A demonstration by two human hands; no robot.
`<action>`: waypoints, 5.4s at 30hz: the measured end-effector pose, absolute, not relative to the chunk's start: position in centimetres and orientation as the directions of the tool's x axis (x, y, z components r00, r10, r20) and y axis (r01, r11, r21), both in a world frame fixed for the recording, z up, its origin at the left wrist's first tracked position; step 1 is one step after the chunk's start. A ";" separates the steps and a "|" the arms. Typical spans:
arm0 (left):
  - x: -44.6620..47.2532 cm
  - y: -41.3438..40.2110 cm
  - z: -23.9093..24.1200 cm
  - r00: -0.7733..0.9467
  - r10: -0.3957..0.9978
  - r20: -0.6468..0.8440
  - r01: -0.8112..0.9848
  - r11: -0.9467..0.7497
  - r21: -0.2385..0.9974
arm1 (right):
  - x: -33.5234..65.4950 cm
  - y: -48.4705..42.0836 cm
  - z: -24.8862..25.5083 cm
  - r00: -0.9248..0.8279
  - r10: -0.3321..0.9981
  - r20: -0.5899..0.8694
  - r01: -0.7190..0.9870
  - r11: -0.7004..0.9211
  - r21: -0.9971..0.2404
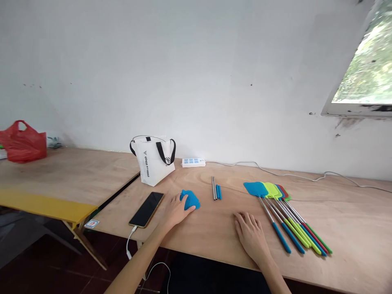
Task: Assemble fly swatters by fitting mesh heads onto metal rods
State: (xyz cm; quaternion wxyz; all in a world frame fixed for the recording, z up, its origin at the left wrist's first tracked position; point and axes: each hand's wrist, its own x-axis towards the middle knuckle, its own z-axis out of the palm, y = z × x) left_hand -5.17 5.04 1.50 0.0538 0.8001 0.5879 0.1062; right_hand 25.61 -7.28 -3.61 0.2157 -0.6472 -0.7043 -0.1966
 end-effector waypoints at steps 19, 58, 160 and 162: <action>0.8 7.0 2.6 0.206 0.972 0.113 0.969 -0.219 0.118 | 25.6 -7.3 -3.3 -0.074 0.832 0.550 0.995 0.096 -0.012; -7.3 7.8 2.1 0.658 0.709 0.254 0.617 -0.701 0.358 | 25.5 -7.4 -2.9 -0.074 0.844 0.531 0.995 0.099 -0.020; -3.9 -0.1 3.7 0.517 0.783 0.345 0.707 -0.618 0.344 | 28.4 -7.0 -3.3 0.035 0.868 0.495 0.999 -0.019 -0.038; -6.4 0.9 3.8 0.496 0.831 0.251 0.766 -0.555 0.326 | 28.4 -7.0 -3.3 0.036 0.865 0.500 0.999 -0.014 -0.049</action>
